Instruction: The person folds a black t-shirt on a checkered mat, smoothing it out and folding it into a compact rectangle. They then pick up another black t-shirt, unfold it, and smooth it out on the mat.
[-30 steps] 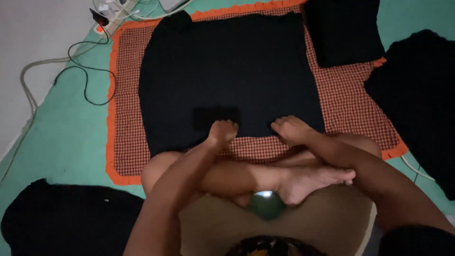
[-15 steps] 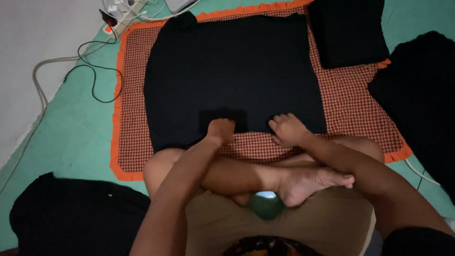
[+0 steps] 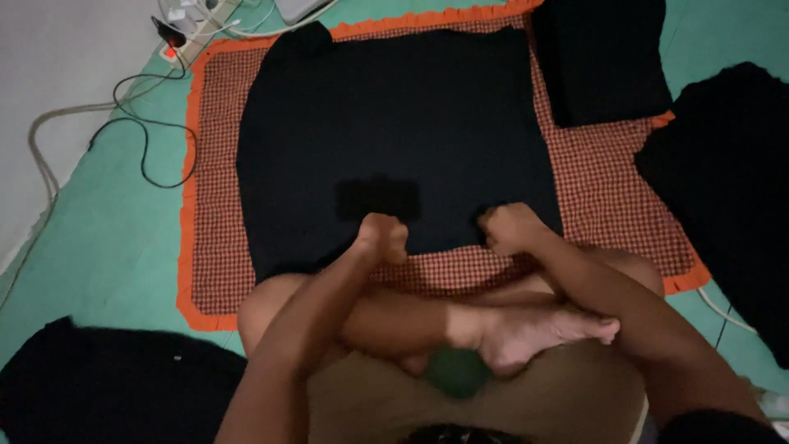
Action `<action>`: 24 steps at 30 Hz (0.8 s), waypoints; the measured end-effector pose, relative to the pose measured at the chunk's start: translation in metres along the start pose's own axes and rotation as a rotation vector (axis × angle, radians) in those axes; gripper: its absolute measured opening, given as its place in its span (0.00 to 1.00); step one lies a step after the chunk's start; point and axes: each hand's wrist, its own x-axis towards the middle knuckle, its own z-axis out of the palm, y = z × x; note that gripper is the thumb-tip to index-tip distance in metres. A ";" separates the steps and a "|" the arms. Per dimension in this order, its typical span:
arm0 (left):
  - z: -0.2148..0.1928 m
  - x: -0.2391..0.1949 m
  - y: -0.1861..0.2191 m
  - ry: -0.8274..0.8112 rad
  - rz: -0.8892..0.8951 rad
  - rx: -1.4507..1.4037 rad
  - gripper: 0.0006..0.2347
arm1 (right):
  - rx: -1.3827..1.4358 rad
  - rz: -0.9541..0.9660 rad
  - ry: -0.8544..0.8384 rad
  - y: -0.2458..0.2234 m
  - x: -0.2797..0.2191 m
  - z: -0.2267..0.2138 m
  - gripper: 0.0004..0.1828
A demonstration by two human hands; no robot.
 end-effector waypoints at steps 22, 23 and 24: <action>-0.012 0.123 0.007 0.846 -0.170 -0.342 0.33 | 0.066 0.872 0.274 0.058 0.029 0.012 0.59; -0.018 0.141 -0.001 0.885 -0.149 -0.336 0.25 | 0.094 0.621 0.416 0.060 0.037 0.009 0.54; -0.024 0.160 -0.008 0.923 -0.128 -0.329 0.17 | 0.119 0.366 0.553 0.062 0.045 0.007 0.50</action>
